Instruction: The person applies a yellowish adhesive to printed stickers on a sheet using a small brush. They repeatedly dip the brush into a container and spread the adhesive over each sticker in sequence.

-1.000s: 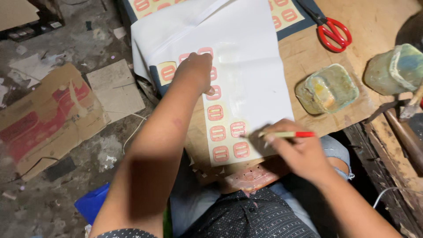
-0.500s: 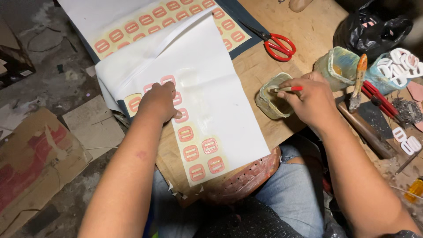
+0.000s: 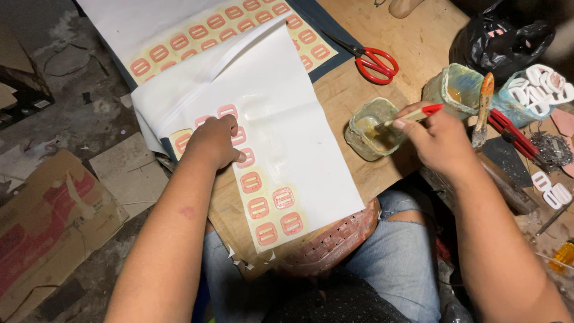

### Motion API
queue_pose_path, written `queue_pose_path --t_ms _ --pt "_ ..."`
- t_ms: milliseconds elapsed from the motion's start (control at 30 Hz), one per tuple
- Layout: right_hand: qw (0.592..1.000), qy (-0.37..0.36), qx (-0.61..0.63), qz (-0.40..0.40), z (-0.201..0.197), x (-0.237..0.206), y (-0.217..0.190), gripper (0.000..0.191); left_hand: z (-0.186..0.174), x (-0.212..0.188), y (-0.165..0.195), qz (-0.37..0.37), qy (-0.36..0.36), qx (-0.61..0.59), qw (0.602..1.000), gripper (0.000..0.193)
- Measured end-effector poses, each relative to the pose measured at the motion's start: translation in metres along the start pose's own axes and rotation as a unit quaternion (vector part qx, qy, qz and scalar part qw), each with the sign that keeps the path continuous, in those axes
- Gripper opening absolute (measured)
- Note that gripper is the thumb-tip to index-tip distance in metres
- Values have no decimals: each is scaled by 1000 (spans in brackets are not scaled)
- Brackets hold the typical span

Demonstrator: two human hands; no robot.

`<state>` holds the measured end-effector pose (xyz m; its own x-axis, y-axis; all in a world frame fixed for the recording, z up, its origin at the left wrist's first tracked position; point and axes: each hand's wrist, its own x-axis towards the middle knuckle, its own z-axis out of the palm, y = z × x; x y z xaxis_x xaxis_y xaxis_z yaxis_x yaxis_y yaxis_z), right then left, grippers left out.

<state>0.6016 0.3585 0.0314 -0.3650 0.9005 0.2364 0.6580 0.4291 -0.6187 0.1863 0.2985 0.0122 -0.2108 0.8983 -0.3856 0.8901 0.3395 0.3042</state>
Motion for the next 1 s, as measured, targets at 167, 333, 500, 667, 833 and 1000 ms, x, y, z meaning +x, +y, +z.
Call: queue_pose_path --t_ms 167,333,500,667,833,1000 --pt "991 97 87 30 -9 -16 2 23 -4 0 1 5 -18 -3 1000 65" --pt "982 125 66 123 -12 -32 -12 21 10 -2 -7 65 29 3 997 58" --pt "902 60 414 104 14 -26 -46 15 19 -11 -19 91 121 -88 985 28" --pt "917 -120 374 70 86 7 -89 16 22 -25 -19 122 233 -147 953 20" --pt "922 -210 321 51 148 44 -122 21 13 -22 -23 131 274 -91 948 28" --pt "907 -260 331 -19 164 49 -130 18 4 -12 -29 97 200 -117 968 34"
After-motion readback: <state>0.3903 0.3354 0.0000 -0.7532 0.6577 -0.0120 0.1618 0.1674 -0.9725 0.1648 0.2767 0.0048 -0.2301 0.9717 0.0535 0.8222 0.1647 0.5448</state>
